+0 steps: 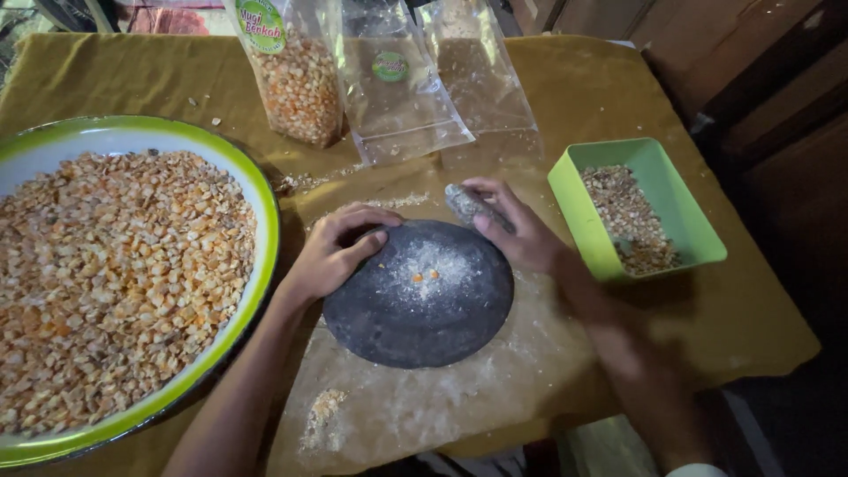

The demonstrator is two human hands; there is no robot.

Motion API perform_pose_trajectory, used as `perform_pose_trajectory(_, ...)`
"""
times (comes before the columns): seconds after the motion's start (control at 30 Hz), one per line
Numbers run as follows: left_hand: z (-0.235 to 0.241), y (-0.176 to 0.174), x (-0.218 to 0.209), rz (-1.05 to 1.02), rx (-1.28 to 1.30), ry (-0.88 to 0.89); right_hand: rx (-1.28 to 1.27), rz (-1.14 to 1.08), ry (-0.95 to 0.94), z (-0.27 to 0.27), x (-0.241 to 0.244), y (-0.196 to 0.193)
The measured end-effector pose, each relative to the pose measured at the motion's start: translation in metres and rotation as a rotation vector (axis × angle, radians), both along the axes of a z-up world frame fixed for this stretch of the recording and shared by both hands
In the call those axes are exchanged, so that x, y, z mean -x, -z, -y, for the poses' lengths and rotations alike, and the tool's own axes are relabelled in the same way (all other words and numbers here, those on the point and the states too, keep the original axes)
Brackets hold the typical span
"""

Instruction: The person repeatedly places small amounts of grains onto a flat grinding stone and crushes them using a handheld stone pestle. The person then transfers the crushed grains into a green rectangular container and a large round tray.

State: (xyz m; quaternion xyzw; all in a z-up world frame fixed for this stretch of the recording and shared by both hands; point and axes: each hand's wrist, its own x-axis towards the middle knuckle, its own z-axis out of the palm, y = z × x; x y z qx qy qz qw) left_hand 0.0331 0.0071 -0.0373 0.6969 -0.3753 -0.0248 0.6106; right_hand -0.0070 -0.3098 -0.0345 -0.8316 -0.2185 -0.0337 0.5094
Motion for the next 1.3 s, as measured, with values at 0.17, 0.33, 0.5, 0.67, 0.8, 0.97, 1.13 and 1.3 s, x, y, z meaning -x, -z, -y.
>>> perform_pose_trajectory(0.17,0.001,-0.006,0.004,0.006,-0.016,-0.006,0.181,0.178,0.084,-0.014,0.008,-0.023)
perform_pose_trajectory(0.33,0.002,-0.006,0.004,0.021,-0.015,-0.006,0.172,0.290,0.104,-0.038,0.020,-0.060)
perform_pose_trajectory(0.5,0.002,0.002,0.000,0.040,-0.018,-0.026,0.300,0.550,-0.144,-0.069,0.037,-0.083)
perform_pose_trajectory(0.67,0.004,-0.007,0.006,0.041,-0.011,-0.024,0.638,0.526,-0.184,-0.102,0.054,-0.086)
perform_pose_trajectory(0.8,0.002,0.001,0.002,0.036,-0.017,-0.035,0.696,0.385,-0.140,-0.106,0.061,-0.095)
perform_pose_trajectory(0.97,0.002,0.005,-0.001,0.026,0.018,-0.027,0.542,0.375,-0.082,-0.091,0.047,-0.069)
perform_pose_trajectory(1.13,0.003,0.011,-0.005,0.033,-0.030,-0.029,0.353,0.491,0.030,-0.082,0.052,-0.085)
perform_pose_trajectory(1.3,0.004,0.003,0.002,0.019,-0.008,-0.048,0.728,0.560,-0.075,-0.103,0.064,-0.082)
